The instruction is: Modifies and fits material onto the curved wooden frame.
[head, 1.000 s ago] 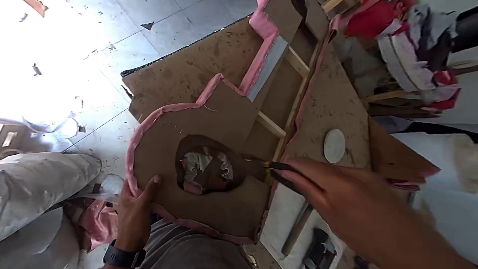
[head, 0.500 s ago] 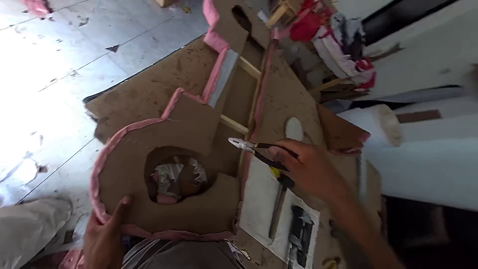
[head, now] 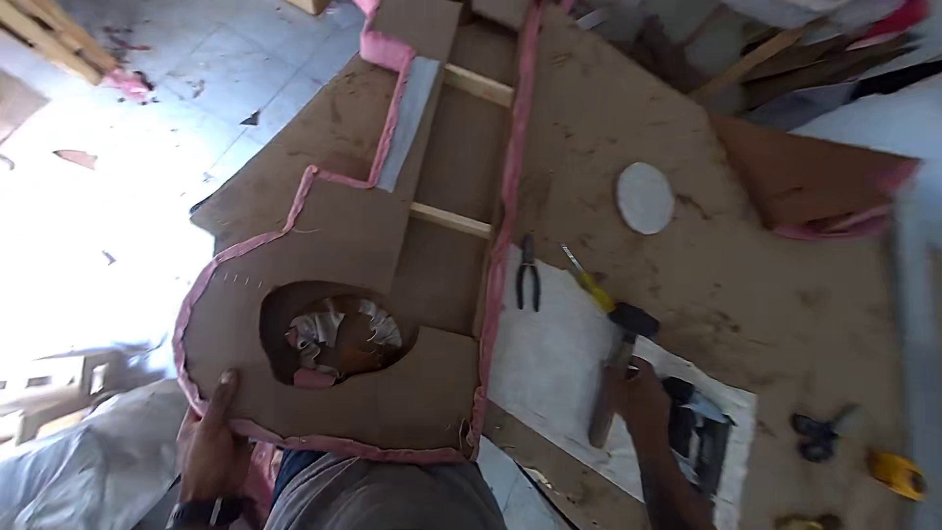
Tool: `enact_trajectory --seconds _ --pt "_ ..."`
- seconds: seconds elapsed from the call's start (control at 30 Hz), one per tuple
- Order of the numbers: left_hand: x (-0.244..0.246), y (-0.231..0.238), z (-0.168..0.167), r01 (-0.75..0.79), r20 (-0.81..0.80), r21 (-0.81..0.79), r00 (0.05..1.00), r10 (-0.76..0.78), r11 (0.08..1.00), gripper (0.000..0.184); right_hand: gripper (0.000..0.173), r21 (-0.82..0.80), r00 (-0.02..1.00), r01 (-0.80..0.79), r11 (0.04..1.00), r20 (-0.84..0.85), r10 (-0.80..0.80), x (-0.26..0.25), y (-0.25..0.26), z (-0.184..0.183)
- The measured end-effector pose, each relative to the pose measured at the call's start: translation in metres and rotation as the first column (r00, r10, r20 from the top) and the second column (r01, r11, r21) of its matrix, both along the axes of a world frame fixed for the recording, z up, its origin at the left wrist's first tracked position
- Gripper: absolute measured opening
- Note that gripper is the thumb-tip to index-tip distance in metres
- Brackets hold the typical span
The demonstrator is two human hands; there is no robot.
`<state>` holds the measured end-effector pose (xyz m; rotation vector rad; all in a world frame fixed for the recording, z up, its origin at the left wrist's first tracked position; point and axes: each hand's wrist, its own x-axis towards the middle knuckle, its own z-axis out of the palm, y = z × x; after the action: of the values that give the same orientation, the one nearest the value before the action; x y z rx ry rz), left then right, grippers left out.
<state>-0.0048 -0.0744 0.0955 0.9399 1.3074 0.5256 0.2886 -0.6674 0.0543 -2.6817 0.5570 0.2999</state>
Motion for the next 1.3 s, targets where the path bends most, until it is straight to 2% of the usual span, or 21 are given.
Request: enact_trajectory --seconds 0.07,0.1,0.17,0.23,0.3,0.4,0.47,0.53,0.6,0.7,0.77,0.8,0.87,0.9,0.97,1.03,1.1,1.17,1.2,1.27,1.3 --pt "-0.016 -0.002 0.005 -0.049 -0.011 0.017 0.999 0.049 0.999 0.05 0.035 0.277 0.985 0.108 0.955 0.098 -0.14 0.001 0.027 0.019" --pt "-0.024 -0.004 0.006 -0.075 0.002 0.026 0.997 0.075 0.997 0.049 0.029 0.477 0.964 0.113 0.872 0.16 -0.212 0.0 0.05 0.042" --pt "-0.038 -0.011 -0.003 -0.127 0.051 0.025 0.991 0.126 0.992 0.046 0.024 0.799 0.917 -0.134 0.587 0.325 -0.233 -0.012 0.105 0.095" --pt "-0.046 -0.025 -0.024 -0.175 0.113 -0.002 0.978 0.174 0.985 0.047 0.021 0.881 0.886 -0.388 0.27 0.437 -0.153 -0.024 0.168 0.145" --pt "-0.048 -0.045 -0.041 -0.188 0.146 -0.027 0.971 0.19 0.982 0.05 0.015 0.914 0.913 -0.405 0.034 0.406 -0.03 -0.039 0.238 0.186" --pt "-0.045 -0.086 -0.047 -0.106 0.238 -0.214 0.958 0.157 0.971 0.057 0.006 0.87 0.876 -0.477 -0.127 0.481 0.002 -0.052 0.328 0.215" --pt "-0.043 -0.097 -0.047 -0.056 0.311 -0.343 0.935 0.169 0.938 0.058 0.01 0.861 0.862 -0.483 -0.161 0.5 0.088 -0.051 0.369 0.225" --pt "-0.042 -0.096 -0.04 -0.073 0.327 -0.371 0.923 0.204 0.926 0.053 0.014 0.903 0.881 -0.415 -0.114 0.43 0.197 -0.051 0.403 0.23" --pt "-0.045 -0.096 -0.027 -0.102 0.332 -0.364 0.914 0.232 0.926 0.05 0.032 0.914 0.886 -0.394 -0.099 0.406 0.222 -0.059 0.424 0.239" --pt "-0.047 -0.09 -0.009 -0.145 0.336 -0.315 0.907 0.253 0.938 0.05 0.048 0.8 0.787 -0.573 -0.177 0.597 0.153 -0.065 0.428 0.271" --pt "-0.049 -0.087 -0.005 -0.162 0.325 -0.309 0.908 0.265 0.937 0.051 0.045 0.705 0.727 -0.652 -0.278 0.685 0.033 -0.074 0.424 0.257" --pt "-0.047 -0.086 -0.005 -0.166 0.325 -0.308 0.907 0.268 0.937 0.051 0.041 0.693 0.717 -0.659 -0.292 0.696 0.036 -0.08 0.427 0.229" --pt "-0.048 -0.089 -0.011 -0.179 0.311 -0.318 0.908 0.281 0.931 0.051 0.026 0.75 0.727 -0.62 -0.23 0.66 0.189 -0.094 0.439 0.15" --pt "-0.052 -0.092 -0.018 -0.194 0.292 -0.329 0.91 0.295 0.924 0.052 0.03 0.804 0.772 -0.56 -0.202 0.594 0.224 -0.1 0.448 0.13" --pt "-0.06 -0.093 -0.026 -0.2 0.267 -0.324 0.918 0.292 0.925 0.052 0.035 0.829 0.792 -0.512 -0.225 0.557 0.25 -0.098 0.449 0.149" --pt "-0.052 -0.09 -0.026 -0.194 0.28 -0.316 0.916 0.286 0.929 0.051 0.036 0.743 0.702 -0.598 -0.3 0.667 0.251 -0.078 0.43 0.211" --pt "-0.061 -0.093 -0.016 -0.19 0.274 -0.325 0.919 0.284 0.927 0.053 0.03 0.637 0.578 -0.718 -0.279 0.77 0.271 -0.079 0.403 0.249" --pt "-0.056 -0.088 -0.008 -0.189 0.288 -0.318 0.914 0.285 0.929 0.055 0.012 0.544 0.466 -0.828 -0.138 0.803 0.372 -0.086 0.401 0.211" --pt "-0.056 -0.089 -0.005 -0.195 0.277 -0.325 0.916 0.29 0.925 0.054 0.014 0.598 0.532 -0.797 -0.083 0.761 0.371 -0.099 0.415 0.176" --pt "-0.065 -0.095 -0.009 -0.216 0.237 -0.338 0.923 0.305 0.916 0.053 0.031 0.759 0.712 -0.616 -0.209 0.651 0.265 -0.112 0.443 0.146" --pt "-0.068 -0.091 -0.009 -0.212 0.231 -0.326 0.927 0.295 0.921 0.053 0.034 0.762 0.72 -0.582 -0.285 0.646 0.255 -0.108 0.444 0.158"
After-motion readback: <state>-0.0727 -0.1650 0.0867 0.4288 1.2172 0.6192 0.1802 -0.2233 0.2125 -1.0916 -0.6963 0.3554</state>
